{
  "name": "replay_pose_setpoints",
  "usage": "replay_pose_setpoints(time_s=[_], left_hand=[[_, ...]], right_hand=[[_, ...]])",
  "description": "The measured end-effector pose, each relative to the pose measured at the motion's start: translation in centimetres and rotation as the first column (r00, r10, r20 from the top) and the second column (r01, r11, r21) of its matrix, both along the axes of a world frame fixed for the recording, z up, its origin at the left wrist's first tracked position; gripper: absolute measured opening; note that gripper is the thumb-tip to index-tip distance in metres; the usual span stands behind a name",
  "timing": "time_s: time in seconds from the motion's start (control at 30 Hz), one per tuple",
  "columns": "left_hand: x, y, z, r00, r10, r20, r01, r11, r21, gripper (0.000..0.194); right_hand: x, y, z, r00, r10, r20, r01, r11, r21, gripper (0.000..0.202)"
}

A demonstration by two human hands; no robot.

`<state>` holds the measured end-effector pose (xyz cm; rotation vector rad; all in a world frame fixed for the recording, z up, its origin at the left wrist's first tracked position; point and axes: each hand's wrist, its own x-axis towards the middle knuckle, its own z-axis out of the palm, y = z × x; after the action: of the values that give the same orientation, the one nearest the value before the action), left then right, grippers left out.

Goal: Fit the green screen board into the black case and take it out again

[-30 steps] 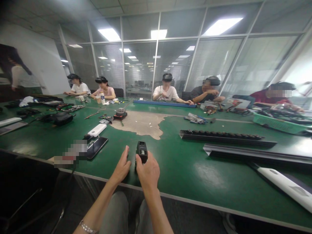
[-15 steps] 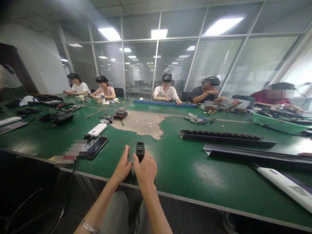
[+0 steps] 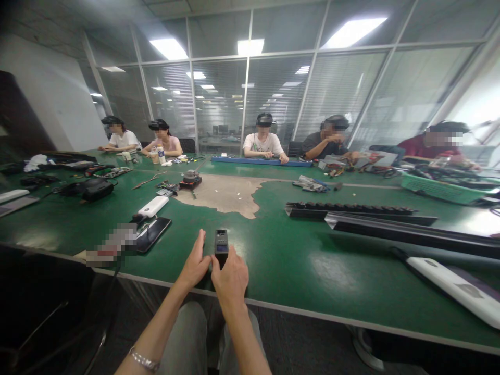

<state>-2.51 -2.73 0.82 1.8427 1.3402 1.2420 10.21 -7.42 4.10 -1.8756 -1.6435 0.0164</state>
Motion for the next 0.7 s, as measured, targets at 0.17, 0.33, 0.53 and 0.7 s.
replay_pose_setpoints(time_s=[0.17, 0.33, 0.53, 0.7], left_hand=[[0.0, 0.3, -0.4, 1.000, 0.016, 0.016, -0.016, 1.000, -0.011, 0.075], [0.0, 0.3, -0.3, 0.999, 0.018, 0.043, -0.018, 1.000, -0.004, 0.069], [0.1, 0.3, -0.1, 0.998, 0.036, 0.058, -0.035, 0.999, -0.026, 0.068], [-0.1, 0.4, -0.7, 0.999, 0.022, 0.037, -0.022, 1.000, -0.005, 0.077]], right_hand=[[0.0, 0.7, 0.0, 0.999, 0.034, -0.020, -0.033, 0.997, 0.062, 0.067], [-0.3, 1.1, 0.5, 0.999, 0.007, -0.033, -0.005, 0.998, 0.059, 0.069], [-0.4, 0.8, 0.2, 1.000, 0.007, -0.012, -0.007, 0.999, 0.051, 0.046], [-0.3, 0.9, 0.9, 0.998, 0.024, -0.055, -0.021, 0.999, 0.050, 0.036]])
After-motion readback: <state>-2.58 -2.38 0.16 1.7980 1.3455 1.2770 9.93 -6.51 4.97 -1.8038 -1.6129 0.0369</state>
